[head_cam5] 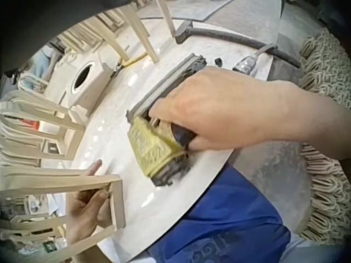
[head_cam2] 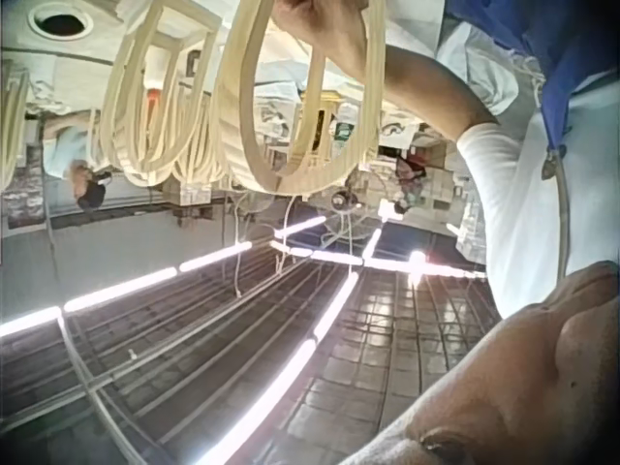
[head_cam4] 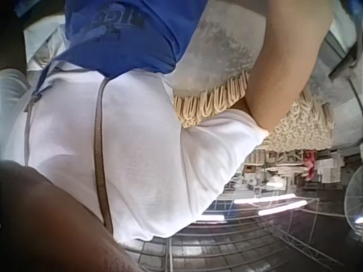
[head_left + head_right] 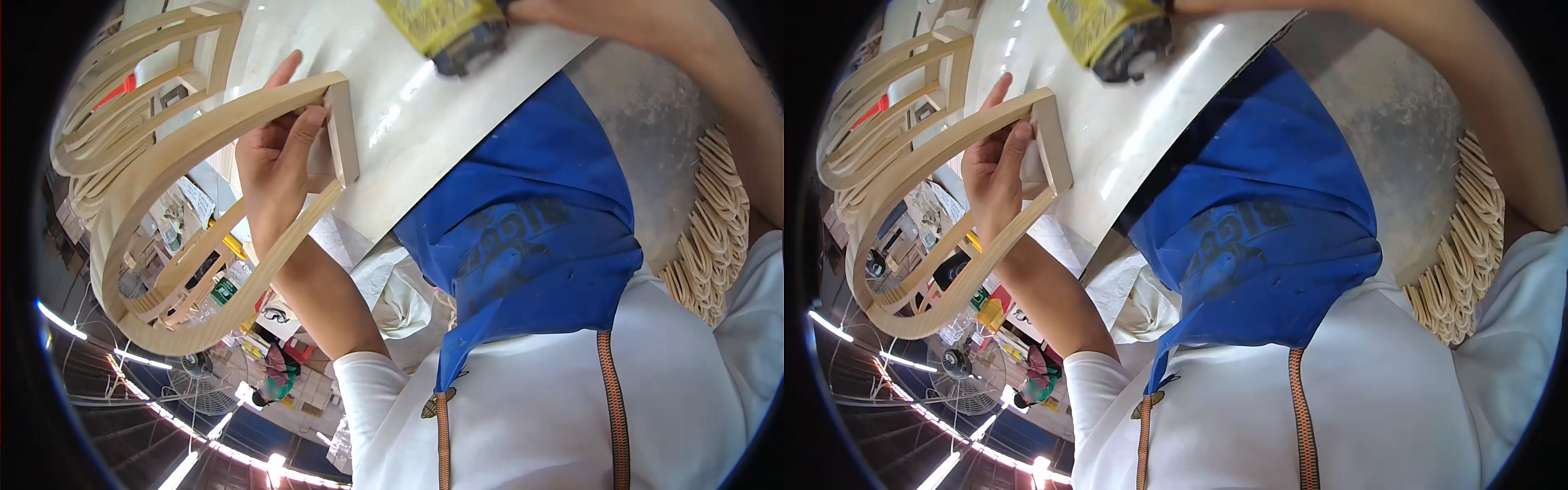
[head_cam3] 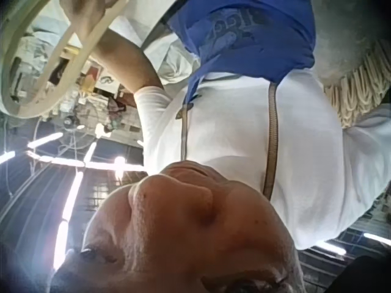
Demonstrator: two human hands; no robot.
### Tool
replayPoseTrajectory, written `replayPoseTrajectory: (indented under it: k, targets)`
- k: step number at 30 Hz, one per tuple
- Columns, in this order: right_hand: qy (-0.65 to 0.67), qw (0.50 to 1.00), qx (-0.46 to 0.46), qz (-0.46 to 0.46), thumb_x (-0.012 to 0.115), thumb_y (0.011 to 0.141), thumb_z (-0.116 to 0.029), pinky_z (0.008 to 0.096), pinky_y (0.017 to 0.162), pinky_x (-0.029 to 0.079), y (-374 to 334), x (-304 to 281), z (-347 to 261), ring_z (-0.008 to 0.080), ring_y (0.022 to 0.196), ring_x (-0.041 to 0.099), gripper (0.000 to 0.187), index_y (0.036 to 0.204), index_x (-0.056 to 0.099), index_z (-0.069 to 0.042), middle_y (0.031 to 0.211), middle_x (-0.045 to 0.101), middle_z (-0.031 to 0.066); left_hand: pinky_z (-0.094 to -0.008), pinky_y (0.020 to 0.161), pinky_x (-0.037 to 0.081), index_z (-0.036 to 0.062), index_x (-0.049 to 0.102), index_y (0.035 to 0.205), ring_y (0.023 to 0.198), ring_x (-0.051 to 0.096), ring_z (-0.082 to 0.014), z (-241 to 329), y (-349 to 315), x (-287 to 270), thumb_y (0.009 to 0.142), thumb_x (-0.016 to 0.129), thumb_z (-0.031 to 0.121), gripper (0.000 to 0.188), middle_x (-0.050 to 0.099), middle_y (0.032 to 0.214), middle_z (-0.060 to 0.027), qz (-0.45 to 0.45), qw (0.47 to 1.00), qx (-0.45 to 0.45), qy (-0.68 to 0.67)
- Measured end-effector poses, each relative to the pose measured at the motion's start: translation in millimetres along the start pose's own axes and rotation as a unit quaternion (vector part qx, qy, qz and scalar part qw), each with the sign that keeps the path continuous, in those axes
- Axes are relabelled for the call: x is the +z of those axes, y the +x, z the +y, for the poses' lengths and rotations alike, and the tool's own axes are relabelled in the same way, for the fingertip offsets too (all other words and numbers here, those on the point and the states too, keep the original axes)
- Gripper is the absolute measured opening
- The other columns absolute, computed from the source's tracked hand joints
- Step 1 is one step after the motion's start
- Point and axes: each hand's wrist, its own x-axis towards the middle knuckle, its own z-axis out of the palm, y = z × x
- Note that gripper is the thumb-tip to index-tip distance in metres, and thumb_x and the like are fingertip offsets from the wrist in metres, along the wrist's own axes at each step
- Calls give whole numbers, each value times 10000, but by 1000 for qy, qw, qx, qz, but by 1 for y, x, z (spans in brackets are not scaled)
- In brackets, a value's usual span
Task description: Assembling and fastening wooden frame components using a pneumatic nail gun at a workbench.
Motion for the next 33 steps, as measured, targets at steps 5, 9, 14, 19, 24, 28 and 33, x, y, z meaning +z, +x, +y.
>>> replayPoseTrajectory:
  k: [5,9,14,19,24,28,33]
  targets:
    - [-58,977,103,179,767,814,-56,378,754,562,-33,78,8,292,838,697,254,1049,675,-35,988,727,130,-382,1038,563,-44,593,1449,1107,717,-281,-5,-32,-25,1111,589,79,359,697,1338,-217,23,995,-13,-93]
    - [93,933,226,265,757,827,-42,335,728,549,19,-40,-65,262,810,675,243,1061,690,-37,978,716,100,-409,1018,560,-36,609,1291,1075,710,-300,-11,-90,-33,1125,556,109,226,708,1193,-203,97,979,-6,-180]
    - [322,847,136,401,726,872,-22,287,716,544,77,-56,-89,237,842,670,355,1224,681,3,1074,697,118,-434,1000,525,63,569,1003,974,674,-325,-23,-131,0,1119,573,136,137,651,986,-129,177,928,65,-321]
    - [388,822,221,353,705,902,-35,334,813,562,128,-57,-105,280,960,684,413,1304,639,30,1239,669,170,-403,960,513,72,584,978,1000,660,-308,-52,-175,-1,1121,557,125,154,643,991,-107,248,926,84,-274]
    - [414,823,220,321,676,923,-55,341,811,558,145,-30,-93,282,998,659,307,1217,644,26,1216,649,163,-373,963,509,41,649,1055,1031,658,-273,-64,-197,2,1076,608,90,67,676,1051,-106,304,950,-52,-47]
    - [428,773,216,415,736,962,-65,277,725,495,141,-41,-117,150,753,583,105,1046,697,-15,852,611,44,-360,980,506,30,689,1146,1058,657,-256,-60,-186,1,1017,678,70,135,700,1110,-110,386,912,-41,135]
    - [369,782,261,429,776,939,-26,244,655,530,129,-36,-144,142,729,612,223,1153,723,6,893,651,45,-374,1032,503,77,729,1280,1140,644,-281,-66,-143,-36,889,820,84,402,720,1211,-109,404,837,37,367]
